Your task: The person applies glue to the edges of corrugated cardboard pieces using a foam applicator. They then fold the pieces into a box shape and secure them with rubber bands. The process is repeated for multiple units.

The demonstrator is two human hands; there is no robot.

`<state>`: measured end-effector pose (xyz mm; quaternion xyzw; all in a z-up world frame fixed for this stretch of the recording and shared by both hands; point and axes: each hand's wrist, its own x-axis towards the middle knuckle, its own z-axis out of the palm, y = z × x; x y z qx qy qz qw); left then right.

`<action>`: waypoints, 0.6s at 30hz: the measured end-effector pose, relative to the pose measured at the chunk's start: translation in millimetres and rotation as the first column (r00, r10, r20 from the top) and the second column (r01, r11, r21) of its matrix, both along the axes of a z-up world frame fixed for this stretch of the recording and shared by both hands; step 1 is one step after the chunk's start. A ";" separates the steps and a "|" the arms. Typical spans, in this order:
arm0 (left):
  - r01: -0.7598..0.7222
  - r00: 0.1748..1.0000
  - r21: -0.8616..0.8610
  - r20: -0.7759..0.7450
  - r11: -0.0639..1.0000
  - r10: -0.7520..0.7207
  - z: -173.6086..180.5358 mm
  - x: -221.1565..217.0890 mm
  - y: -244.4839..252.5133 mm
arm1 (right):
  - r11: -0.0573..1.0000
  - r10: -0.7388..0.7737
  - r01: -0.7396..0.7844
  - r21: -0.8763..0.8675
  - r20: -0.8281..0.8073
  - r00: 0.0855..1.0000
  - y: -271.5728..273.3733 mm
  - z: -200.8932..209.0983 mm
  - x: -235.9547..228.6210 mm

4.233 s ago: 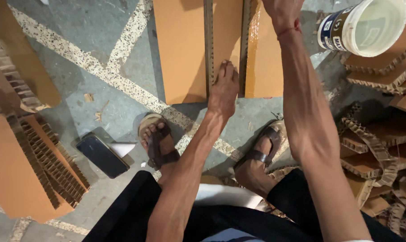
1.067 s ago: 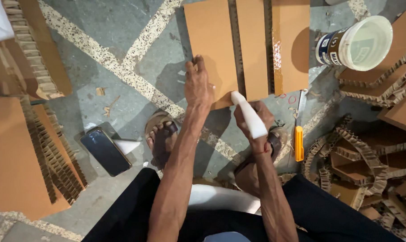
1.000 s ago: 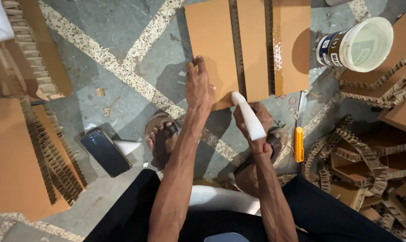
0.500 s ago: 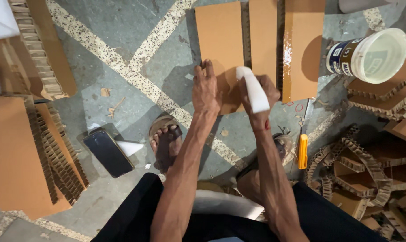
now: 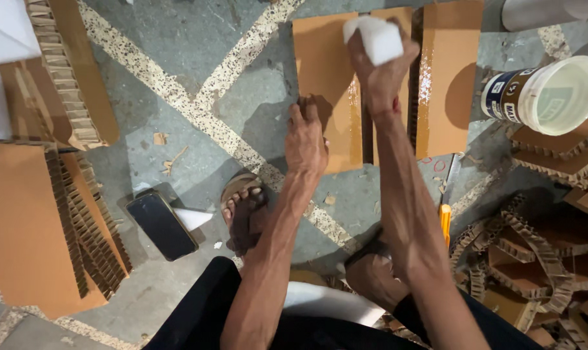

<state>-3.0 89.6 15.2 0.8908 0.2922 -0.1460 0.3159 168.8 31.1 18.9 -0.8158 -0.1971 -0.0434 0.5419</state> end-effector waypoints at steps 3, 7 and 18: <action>-0.013 0.999 -0.003 -0.053 1.000 0.013 -1.5 0.5 -1.7 | 0.960 -0.068 0.128 -0.248 0.237 0.969 8.0 -22.2 15.7; -0.012 0.997 0.109 0.079 0.994 0.004 -0.5 1.1 -2.4 | 0.943 -0.097 0.167 -0.288 0.240 0.966 10.1 -39.1 35.4; -0.075 0.990 -0.014 0.122 0.997 0.077 6.2 -2.0 -1.7 | 0.809 0.130 0.069 -0.584 0.293 0.947 -14.6 -13.5 18.6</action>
